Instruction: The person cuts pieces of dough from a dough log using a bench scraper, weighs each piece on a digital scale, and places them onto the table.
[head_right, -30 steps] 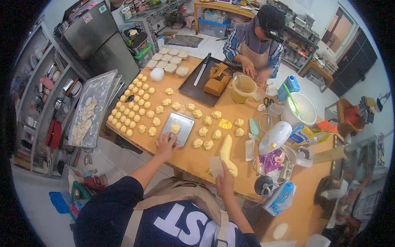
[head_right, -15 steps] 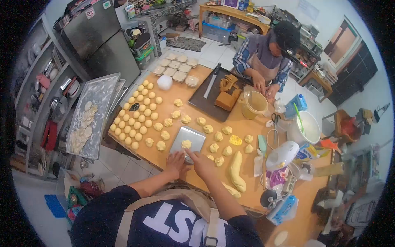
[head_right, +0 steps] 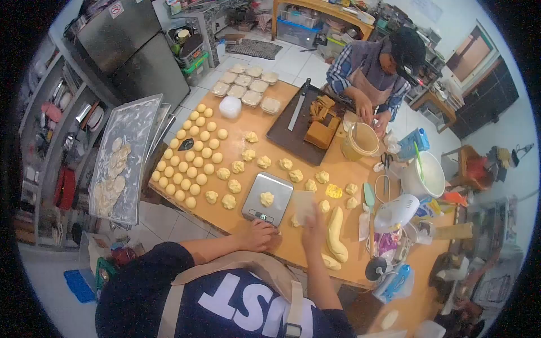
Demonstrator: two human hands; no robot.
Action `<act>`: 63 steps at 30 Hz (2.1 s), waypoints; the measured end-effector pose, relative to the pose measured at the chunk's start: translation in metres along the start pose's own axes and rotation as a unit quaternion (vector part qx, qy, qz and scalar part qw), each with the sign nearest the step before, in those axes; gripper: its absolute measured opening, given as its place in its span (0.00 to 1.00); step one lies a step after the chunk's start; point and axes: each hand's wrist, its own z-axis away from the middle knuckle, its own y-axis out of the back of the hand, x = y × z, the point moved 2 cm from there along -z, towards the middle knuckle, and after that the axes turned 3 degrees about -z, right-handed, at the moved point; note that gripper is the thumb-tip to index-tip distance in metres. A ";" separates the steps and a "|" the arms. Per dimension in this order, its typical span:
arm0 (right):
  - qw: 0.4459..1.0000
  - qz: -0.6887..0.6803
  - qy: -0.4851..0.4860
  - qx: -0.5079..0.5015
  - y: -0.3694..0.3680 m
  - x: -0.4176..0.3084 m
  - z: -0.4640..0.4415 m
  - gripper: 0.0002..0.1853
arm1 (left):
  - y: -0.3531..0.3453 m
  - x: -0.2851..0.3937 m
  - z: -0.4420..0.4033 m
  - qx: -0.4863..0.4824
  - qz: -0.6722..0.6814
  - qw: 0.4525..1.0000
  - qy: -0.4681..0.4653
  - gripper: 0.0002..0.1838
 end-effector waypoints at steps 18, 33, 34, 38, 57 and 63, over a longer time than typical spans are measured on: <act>0.980 -0.031 -0.145 0.134 0.144 0.003 0.135 0.29 | -0.107 0.091 -0.103 -0.020 0.033 0.999 0.000 0.12; 0.993 -0.014 -0.092 0.066 0.174 0.026 0.128 0.26 | -0.030 0.088 -0.093 0.025 0.054 0.970 0.235 0.18; 0.992 -0.030 -0.111 0.060 0.174 0.019 0.124 0.26 | -0.017 0.077 -0.091 -0.001 0.079 0.952 0.295 0.18; 0.989 -0.054 -0.129 0.047 0.173 0.010 0.116 0.26 | 0.004 -0.015 -0.060 0.215 -0.171 0.912 0.304 0.36; 0.960 0.013 -0.263 0.093 0.128 0.018 0.118 0.29 | 0.001 0.017 -0.096 0.007 0.108 0.982 0.157 0.23; 0.964 0.180 -0.190 0.045 0.120 0.025 0.144 0.31 | -0.014 0.059 -0.088 -0.059 -0.040 0.996 0.058 0.29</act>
